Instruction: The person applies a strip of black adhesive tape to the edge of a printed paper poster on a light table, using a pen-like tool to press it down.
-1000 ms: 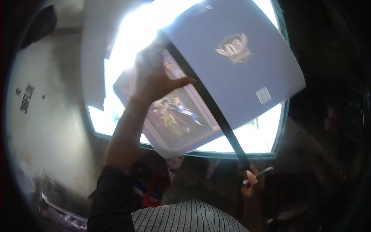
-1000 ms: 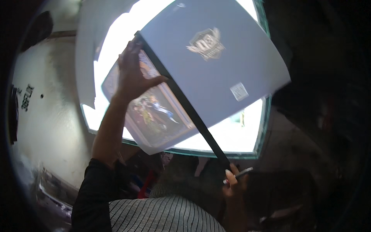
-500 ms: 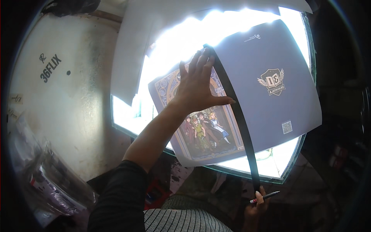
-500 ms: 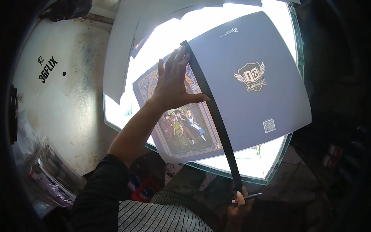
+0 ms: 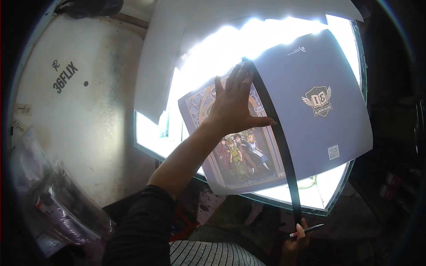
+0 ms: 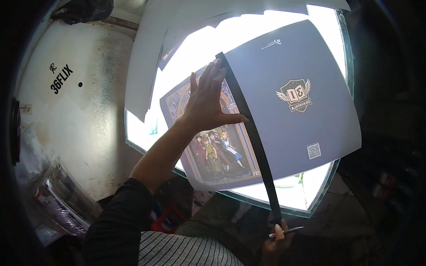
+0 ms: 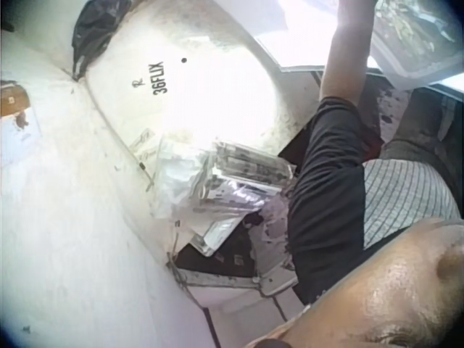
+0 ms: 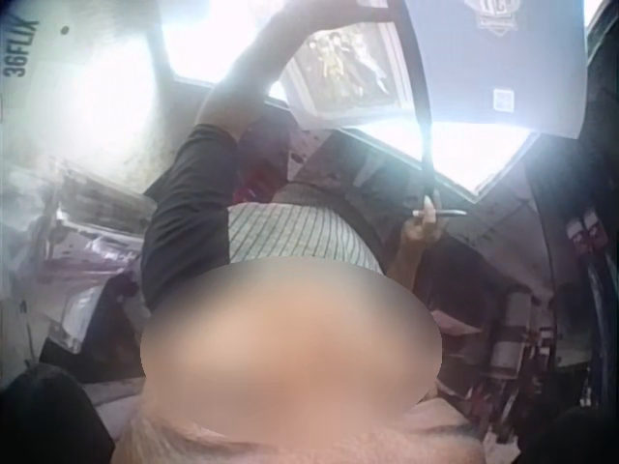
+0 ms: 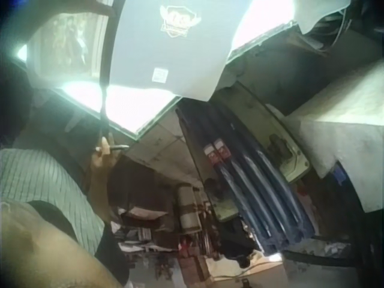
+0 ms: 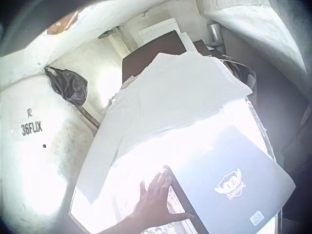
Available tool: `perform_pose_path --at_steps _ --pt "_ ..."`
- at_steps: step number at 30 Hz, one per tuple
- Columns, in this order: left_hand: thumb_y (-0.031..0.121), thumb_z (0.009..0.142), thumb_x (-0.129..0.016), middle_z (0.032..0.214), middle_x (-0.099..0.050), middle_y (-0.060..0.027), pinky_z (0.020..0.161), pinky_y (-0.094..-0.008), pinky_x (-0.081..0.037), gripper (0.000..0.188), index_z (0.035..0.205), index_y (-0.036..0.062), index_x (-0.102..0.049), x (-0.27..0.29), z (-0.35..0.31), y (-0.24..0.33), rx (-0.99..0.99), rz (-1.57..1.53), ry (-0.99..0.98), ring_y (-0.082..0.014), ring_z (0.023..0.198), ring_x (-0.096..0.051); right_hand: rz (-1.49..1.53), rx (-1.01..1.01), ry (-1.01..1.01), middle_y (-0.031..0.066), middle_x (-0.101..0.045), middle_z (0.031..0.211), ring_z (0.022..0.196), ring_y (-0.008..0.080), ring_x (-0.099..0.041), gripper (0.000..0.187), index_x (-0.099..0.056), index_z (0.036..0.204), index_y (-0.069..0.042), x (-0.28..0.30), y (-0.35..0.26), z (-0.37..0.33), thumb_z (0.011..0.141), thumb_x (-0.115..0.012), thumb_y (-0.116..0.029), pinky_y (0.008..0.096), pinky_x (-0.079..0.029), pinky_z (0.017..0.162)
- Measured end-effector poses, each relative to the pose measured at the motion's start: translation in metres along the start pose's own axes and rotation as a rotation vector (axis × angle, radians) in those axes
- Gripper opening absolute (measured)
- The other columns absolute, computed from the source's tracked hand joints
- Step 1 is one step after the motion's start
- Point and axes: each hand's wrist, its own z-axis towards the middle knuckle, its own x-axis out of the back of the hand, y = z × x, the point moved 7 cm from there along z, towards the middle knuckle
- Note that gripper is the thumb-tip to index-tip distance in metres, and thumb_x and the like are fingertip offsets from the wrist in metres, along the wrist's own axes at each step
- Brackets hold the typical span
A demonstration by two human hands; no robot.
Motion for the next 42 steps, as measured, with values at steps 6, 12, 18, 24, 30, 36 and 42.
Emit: perform_pose_path --at_steps 6,12,18,24,30,36,42 --pt "0.087 0.062 -0.068 0.159 -0.018 -0.0309 0.114 -0.0744 -0.002 0.133 0.152 0.0007 -0.020 -0.0007 -0.0012 -0.0013 -0.029 0.014 0.032 -0.0476 0.150 -0.014 -0.059 0.013 -0.032 0.0255 -0.062 0.120 0.109 0.0427 -0.062 0.044 -0.056 0.121 -0.014 -0.0006 0.0044 -0.0055 0.082 -0.061 0.007 0.0473 -0.057 0.084" --pt "0.087 0.062 -0.068 0.160 -0.017 -0.0304 0.114 -0.0750 -0.002 0.133 0.151 0.0004 -0.021 -0.0003 -0.0018 0.0008 -0.024 0.009 0.017 -0.0466 0.151 -0.013 -0.044 0.002 -0.051 0.0249 -0.062 0.122 0.111 0.0425 -0.062 0.046 -0.056 0.120 -0.014 0.0006 0.0042 -0.0048 0.081 -0.058 0.010 0.0492 -0.055 0.086" --pt "0.086 0.063 -0.068 0.161 -0.015 -0.0295 0.114 -0.0753 -0.002 0.133 0.152 0.0009 -0.019 0.0002 -0.0010 -0.0001 -0.006 0.011 -0.015 -0.0451 0.152 -0.012 -0.060 0.012 -0.061 0.0249 -0.062 0.121 0.112 0.0425 -0.062 0.045 -0.056 0.120 -0.013 0.0015 0.0019 -0.0018 0.082 -0.058 0.010 0.0489 -0.057 0.085" --pt "0.087 0.062 -0.068 0.161 -0.015 -0.0289 0.114 -0.0751 -0.002 0.134 0.153 0.0018 -0.018 -0.0024 -0.0013 -0.0019 -0.009 0.019 -0.006 -0.0445 0.152 -0.010 -0.057 0.016 -0.055 0.0246 -0.063 0.120 0.111 0.0424 -0.062 0.040 -0.057 0.119 -0.012 0.0017 0.0006 0.0000 0.085 -0.060 0.008 0.0468 -0.058 0.084" --pt "0.088 0.061 -0.067 0.161 -0.014 -0.0286 0.114 -0.0743 -0.001 0.136 0.153 0.0015 -0.018 -0.0024 -0.0012 -0.0015 -0.004 0.016 -0.004 -0.0442 0.152 -0.010 -0.084 0.027 -0.068 0.0240 -0.062 0.121 0.110 0.0418 -0.062 0.040 -0.058 0.119 -0.013 0.0022 0.0008 -0.0003 0.085 -0.060 0.008 0.0479 -0.058 0.085" --pt "0.088 0.061 -0.067 0.161 -0.015 -0.0289 0.115 -0.0735 0.001 0.136 0.153 0.0006 -0.019 -0.0047 -0.0019 -0.0027 -0.003 0.021 -0.011 -0.0443 0.152 -0.009 -0.030 0.000 -0.051 0.0246 -0.061 0.123 0.111 0.0427 -0.062 0.045 -0.057 0.121 -0.013 0.0018 0.0016 -0.0017 0.082 -0.059 0.010 0.0484 -0.056 0.087" --pt "0.088 0.061 -0.067 0.161 -0.015 -0.0290 0.115 -0.0734 0.001 0.136 0.153 -0.0002 -0.019 -0.0039 -0.0009 -0.0009 0.002 0.023 -0.018 -0.0442 0.152 -0.009 -0.050 -0.002 -0.062 0.0241 -0.062 0.121 0.111 0.0426 -0.062 0.045 -0.057 0.120 -0.013 0.0025 0.0036 -0.0028 0.081 -0.058 0.010 0.0498 -0.054 0.089"
